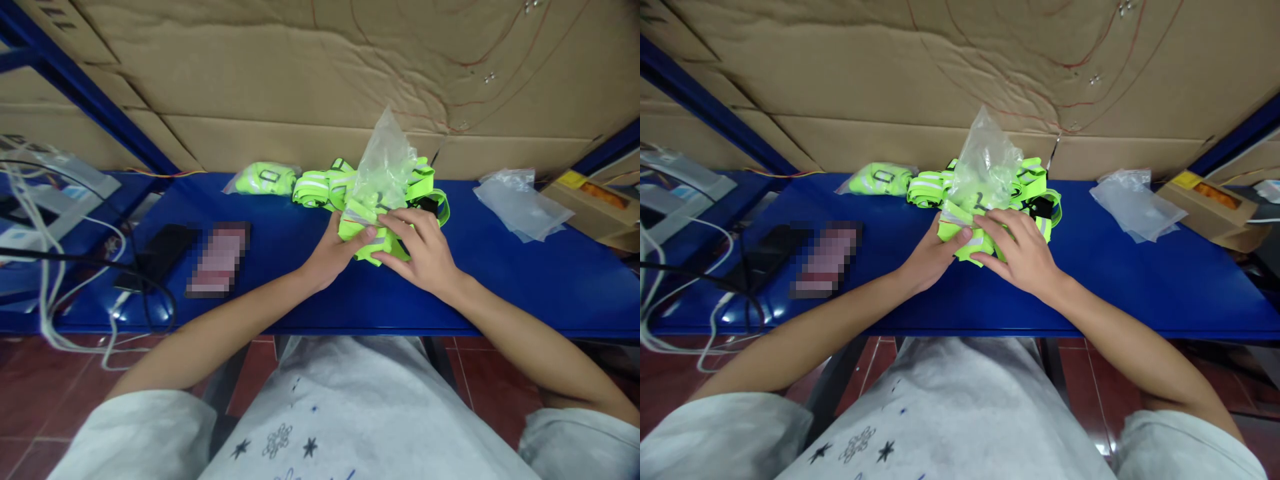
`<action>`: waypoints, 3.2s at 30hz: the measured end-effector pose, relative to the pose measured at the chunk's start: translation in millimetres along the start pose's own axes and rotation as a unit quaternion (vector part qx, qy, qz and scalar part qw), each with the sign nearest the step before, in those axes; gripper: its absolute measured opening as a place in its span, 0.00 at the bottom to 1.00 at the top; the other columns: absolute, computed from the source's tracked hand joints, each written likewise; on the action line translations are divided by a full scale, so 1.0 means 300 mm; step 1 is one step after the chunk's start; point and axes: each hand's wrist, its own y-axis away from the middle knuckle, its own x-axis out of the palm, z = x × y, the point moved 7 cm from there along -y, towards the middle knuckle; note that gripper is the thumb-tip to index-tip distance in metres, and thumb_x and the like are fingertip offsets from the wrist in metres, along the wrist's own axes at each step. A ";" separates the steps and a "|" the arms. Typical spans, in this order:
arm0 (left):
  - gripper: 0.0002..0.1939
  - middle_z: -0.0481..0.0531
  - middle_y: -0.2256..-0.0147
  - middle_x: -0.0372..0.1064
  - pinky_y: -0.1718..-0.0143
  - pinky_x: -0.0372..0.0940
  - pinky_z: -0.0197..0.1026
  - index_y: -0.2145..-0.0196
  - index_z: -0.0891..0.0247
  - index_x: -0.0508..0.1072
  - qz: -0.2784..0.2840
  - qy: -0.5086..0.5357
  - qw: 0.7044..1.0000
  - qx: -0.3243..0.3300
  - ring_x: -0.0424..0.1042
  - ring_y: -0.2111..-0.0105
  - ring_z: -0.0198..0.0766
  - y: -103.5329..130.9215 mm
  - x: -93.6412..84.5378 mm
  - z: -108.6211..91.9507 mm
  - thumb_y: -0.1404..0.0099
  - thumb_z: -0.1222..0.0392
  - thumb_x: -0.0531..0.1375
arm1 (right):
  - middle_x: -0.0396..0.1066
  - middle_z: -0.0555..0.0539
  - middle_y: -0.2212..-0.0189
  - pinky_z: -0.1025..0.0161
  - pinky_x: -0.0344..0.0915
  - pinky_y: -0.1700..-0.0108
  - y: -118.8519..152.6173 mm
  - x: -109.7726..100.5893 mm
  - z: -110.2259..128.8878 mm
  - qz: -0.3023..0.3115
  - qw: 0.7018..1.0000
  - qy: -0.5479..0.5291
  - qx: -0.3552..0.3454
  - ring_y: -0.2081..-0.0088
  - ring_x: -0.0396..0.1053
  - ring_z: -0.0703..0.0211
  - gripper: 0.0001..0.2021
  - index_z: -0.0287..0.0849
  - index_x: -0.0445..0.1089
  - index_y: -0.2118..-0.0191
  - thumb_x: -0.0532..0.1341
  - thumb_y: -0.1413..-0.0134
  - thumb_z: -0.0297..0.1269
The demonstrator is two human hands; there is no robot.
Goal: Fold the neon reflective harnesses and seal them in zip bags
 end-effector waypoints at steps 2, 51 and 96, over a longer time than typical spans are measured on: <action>0.35 0.56 0.42 0.72 0.36 0.64 0.54 0.43 0.57 0.67 0.001 0.019 0.999 -0.029 0.70 0.39 0.49 0.002 0.003 0.009 0.42 0.46 0.74 | 0.72 0.37 0.45 0.47 0.69 0.43 0.001 0.009 -0.003 0.008 1.000 -0.006 -0.002 0.44 0.71 0.43 0.30 0.46 0.60 0.31 0.63 0.34 0.50; 0.15 0.48 0.64 0.74 0.64 0.70 0.34 0.57 0.65 0.79 0.102 0.215 0.946 -0.221 0.71 0.67 0.31 0.051 0.077 0.031 0.39 0.54 0.70 | 0.79 0.55 0.47 0.54 0.73 0.50 0.005 -0.028 0.139 -0.056 0.957 0.187 -0.217 0.49 0.79 0.57 0.13 0.57 0.76 0.48 0.67 0.36 0.37; 0.53 0.71 0.38 0.66 0.44 0.65 0.54 0.27 0.72 0.50 0.096 -0.700 0.635 0.311 0.71 0.43 0.61 0.115 0.116 -0.109 0.38 0.41 0.66 | 0.77 0.47 0.62 0.57 0.73 0.56 -0.004 -0.031 -0.053 -0.021 0.973 -0.175 0.151 0.59 0.76 0.55 0.06 0.45 0.71 0.62 0.66 0.36 0.40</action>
